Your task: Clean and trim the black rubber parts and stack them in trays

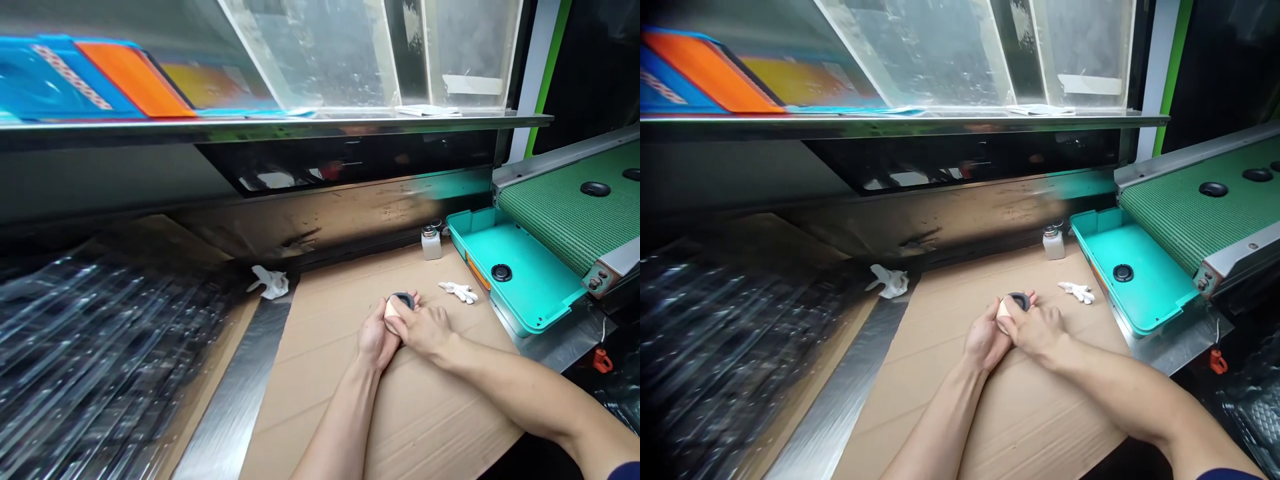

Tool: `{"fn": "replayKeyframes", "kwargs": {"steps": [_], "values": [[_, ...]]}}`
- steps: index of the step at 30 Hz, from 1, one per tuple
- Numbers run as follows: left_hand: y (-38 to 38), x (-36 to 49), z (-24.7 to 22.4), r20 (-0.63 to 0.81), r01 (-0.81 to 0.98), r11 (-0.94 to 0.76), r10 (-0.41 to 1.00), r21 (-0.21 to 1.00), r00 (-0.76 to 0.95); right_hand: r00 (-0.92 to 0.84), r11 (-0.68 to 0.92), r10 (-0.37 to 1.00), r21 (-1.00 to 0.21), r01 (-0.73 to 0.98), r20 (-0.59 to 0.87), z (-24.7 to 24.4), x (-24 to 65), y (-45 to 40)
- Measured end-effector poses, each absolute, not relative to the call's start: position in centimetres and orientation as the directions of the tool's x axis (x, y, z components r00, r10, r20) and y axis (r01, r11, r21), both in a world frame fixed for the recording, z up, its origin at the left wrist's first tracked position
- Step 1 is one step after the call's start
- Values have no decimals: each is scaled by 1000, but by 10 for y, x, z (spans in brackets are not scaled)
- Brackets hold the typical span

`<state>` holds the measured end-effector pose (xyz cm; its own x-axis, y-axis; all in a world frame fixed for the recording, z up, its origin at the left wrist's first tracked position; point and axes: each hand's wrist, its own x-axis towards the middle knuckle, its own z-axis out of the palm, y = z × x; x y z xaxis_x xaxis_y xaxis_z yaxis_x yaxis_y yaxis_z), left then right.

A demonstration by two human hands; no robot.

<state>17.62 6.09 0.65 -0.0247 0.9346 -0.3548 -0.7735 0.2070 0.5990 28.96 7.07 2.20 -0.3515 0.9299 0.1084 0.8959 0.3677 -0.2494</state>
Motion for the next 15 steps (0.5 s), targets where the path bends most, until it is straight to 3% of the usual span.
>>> {"fn": "replayKeyframes", "kwargs": {"steps": [5,9,12,15], "values": [[64,163,6,-329,-815,66,931,576,-157,-251,263,965,-284,922,80,26,305,85],[64,150,9,-320,-850,41,935,525,-153,-216,275,952,-297,915,217,34,323,98],[62,146,12,-328,-875,38,934,482,-139,-201,276,918,-186,943,342,43,334,104],[60,145,14,-323,-894,51,940,445,-107,-193,220,931,-53,974,310,49,344,107]]}}
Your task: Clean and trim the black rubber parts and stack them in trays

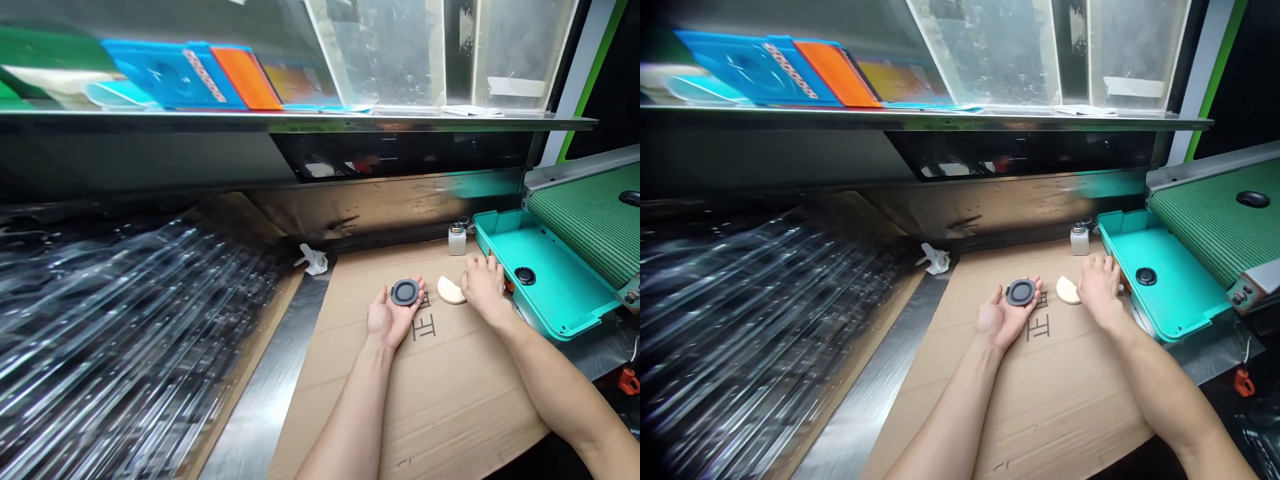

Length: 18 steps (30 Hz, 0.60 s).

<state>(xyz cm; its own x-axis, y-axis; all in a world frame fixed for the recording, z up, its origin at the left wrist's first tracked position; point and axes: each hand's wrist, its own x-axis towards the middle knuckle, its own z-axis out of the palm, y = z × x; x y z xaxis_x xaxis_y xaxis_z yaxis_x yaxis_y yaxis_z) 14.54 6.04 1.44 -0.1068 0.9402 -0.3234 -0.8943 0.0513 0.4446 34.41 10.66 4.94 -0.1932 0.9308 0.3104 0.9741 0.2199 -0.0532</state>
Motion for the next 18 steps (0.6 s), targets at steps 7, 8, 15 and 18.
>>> {"fn": "replayKeyframes", "kwargs": {"steps": [7,8,15,18], "values": [[61,145,13,-312,-895,44,944,444,-109,-266,268,963,-63,961,32,46,363,119],[62,145,13,-310,-892,46,945,450,-108,-267,271,962,-90,958,55,47,362,120],[59,166,15,-290,-853,72,952,518,-95,-512,619,785,-436,653,347,40,323,95],[55,179,16,-265,-829,100,962,550,-59,-507,626,779,-407,666,370,30,307,83]]}}
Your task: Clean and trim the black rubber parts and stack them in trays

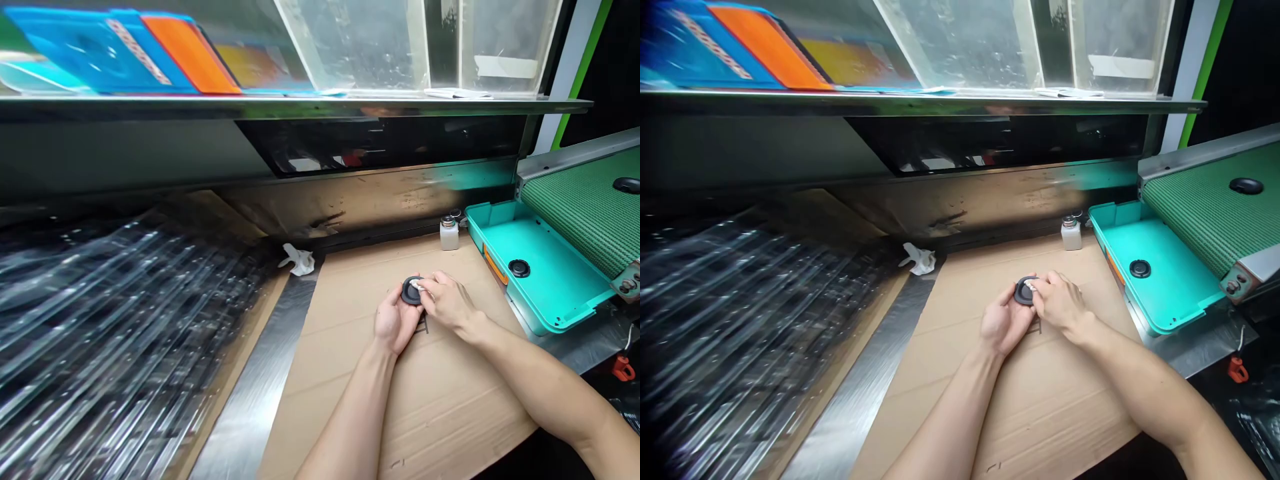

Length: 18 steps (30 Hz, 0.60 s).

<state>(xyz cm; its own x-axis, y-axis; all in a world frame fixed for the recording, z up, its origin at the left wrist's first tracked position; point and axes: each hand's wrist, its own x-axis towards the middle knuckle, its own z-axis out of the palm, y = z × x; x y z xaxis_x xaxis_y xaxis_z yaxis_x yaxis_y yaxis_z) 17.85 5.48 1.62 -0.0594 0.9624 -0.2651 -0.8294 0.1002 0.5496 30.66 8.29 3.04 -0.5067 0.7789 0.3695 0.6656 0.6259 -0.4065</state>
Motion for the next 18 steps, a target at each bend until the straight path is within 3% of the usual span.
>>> {"fn": "replayKeyframes", "kwargs": {"steps": [4,9,13,18], "values": [[51,186,16,-243,-804,97,968,587,-61,-523,647,761,-378,662,384,27,300,80],[51,182,12,-255,-785,106,964,611,-68,-651,692,717,-377,616,251,30,307,86],[54,187,6,-215,-767,79,973,637,-78,-488,575,817,-377,726,306,33,313,92],[54,189,5,-266,-773,112,961,625,-76,-636,682,725,-395,615,262,33,313,94]]}}
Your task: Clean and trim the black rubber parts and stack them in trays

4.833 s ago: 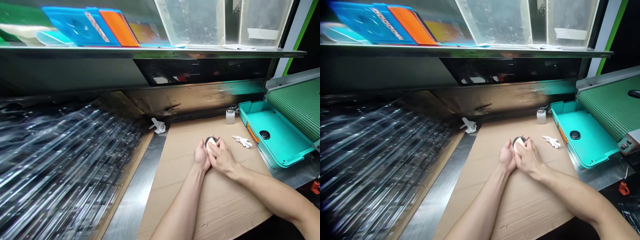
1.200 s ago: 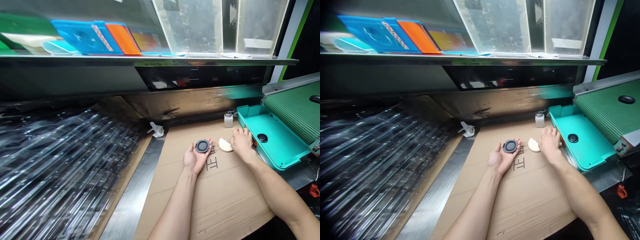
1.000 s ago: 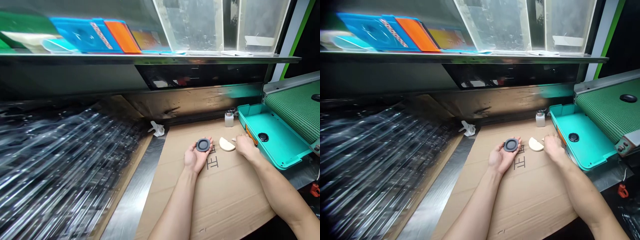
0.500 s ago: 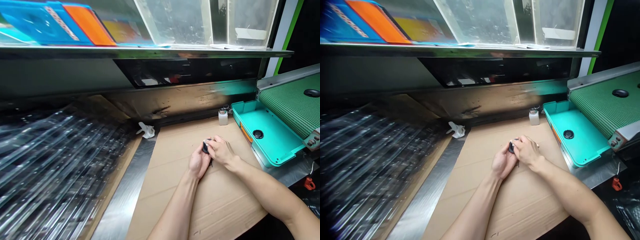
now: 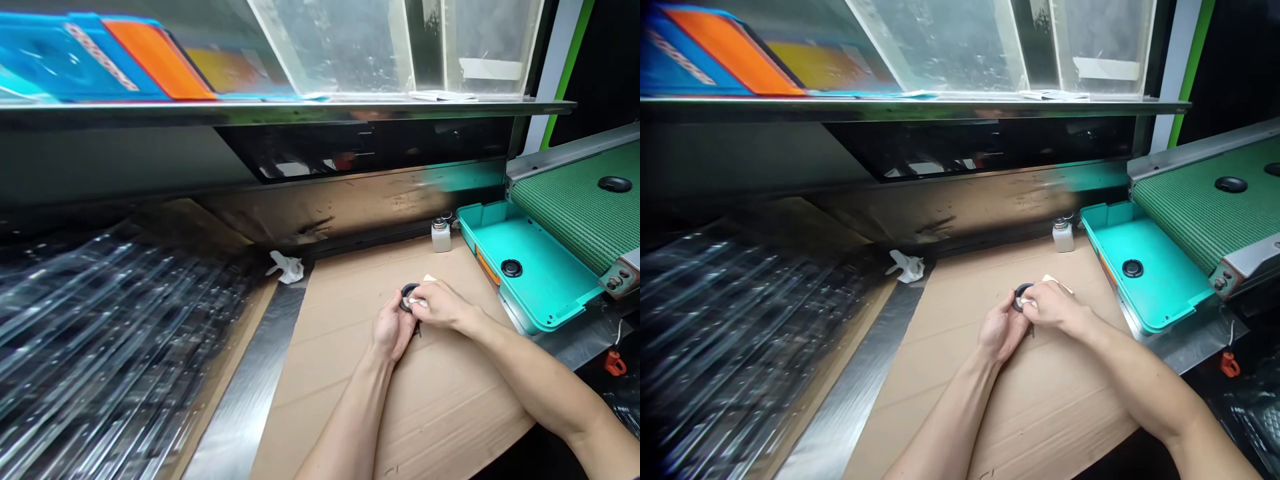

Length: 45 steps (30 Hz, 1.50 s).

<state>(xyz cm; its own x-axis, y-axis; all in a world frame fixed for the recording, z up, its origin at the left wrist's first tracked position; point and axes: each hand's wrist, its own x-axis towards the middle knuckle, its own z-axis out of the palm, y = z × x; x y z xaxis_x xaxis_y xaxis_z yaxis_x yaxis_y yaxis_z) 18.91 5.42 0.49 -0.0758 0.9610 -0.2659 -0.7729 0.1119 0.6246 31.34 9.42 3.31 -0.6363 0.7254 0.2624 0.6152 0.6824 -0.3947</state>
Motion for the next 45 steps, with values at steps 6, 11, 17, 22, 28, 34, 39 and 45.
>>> {"fn": "replayKeyframes", "kwargs": {"steps": [6,11,17,22,28,34,39,45], "values": [[51,186,18,-254,-806,117,966,581,-42,-354,575,814,-545,611,461,26,318,99],[50,179,20,-235,-837,166,971,522,46,-307,559,829,-697,449,467,25,313,96],[50,175,23,-260,-864,164,965,476,40,-296,523,851,-749,406,433,29,308,89],[50,174,31,-355,-844,245,932,477,70,-269,502,864,-772,390,425,28,310,93],[49,174,34,-474,-803,381,869,459,141,-251,506,863,-757,415,439,26,312,97],[49,172,32,-505,-753,424,851,502,143,-287,496,867,-755,429,407,26,312,97],[49,174,28,-490,-694,413,866,589,99,-432,516,837,-748,418,336,30,315,95],[46,183,17,-357,-496,307,934,812,-6,-543,639,752,-617,459,374,28,316,95]]}}
